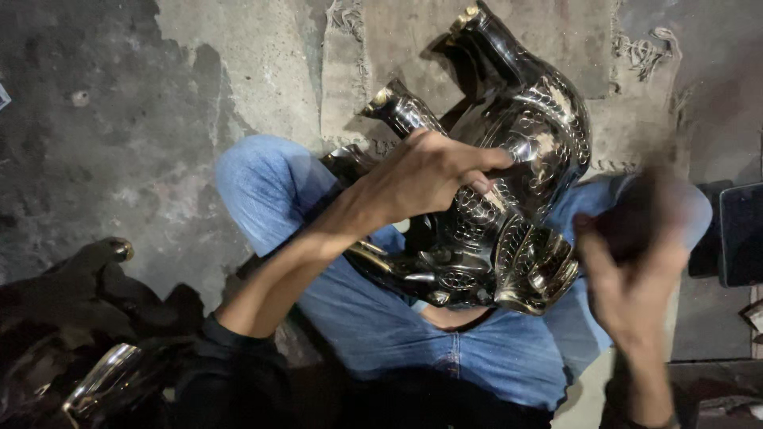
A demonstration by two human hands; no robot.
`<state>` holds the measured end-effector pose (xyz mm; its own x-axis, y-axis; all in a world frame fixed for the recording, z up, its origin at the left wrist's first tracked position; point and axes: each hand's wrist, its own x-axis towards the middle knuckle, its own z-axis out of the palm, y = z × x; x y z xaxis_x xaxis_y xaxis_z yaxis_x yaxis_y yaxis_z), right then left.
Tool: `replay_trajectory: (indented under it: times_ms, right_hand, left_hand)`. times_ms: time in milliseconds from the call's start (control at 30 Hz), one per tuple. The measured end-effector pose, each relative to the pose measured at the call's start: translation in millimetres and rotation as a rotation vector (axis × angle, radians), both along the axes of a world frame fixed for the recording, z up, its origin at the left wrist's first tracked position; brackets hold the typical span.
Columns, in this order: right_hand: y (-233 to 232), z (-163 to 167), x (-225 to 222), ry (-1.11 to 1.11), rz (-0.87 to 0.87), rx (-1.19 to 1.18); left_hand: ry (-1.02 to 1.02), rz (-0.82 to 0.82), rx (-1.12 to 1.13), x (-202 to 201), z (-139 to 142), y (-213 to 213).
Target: The person sits cross-legged on the floor with a brass elephant figurine on their lap and polishes its surface. They hold a small tool in one hand to work detailed areas while rubbing the metal with a flat abrasive block in the other hand, moving over different parts of the statue.
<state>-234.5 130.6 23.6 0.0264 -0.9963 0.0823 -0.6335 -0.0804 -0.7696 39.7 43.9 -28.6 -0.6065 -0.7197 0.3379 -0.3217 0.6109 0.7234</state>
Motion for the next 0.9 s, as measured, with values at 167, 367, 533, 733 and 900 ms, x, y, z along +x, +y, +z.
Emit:
replay_trajectory:
  times_ms: [167,367,533,733,900]
  right_hand:
    - [0.4,-8.3,-18.3,0.276,0.178,-0.137]
    - [9.2,-5.0,4.1,-0.196,-0.264,0.015]
    - [24.4,-12.5,-1.6,0.088,0.06,-0.064]
    - [37.5,-26.9,-13.6,0.214,0.089,-0.051]
    - [22.1,-35.2,-19.4,-0.039,-0.169,-0.162]
  left_hand:
    - [-0.036,-0.083,0.013,0.9,5.1,-8.2]
    - [-0.169,-0.168,0.218,-2.4,22.3,-15.0]
    - [-0.098,-0.191,0.156,3.6,19.4,-15.3]
    - [-0.054,-0.131,0.122,11.3,10.5,-13.3]
    - [0.252,0.289,0.108,18.0,20.6,22.5]
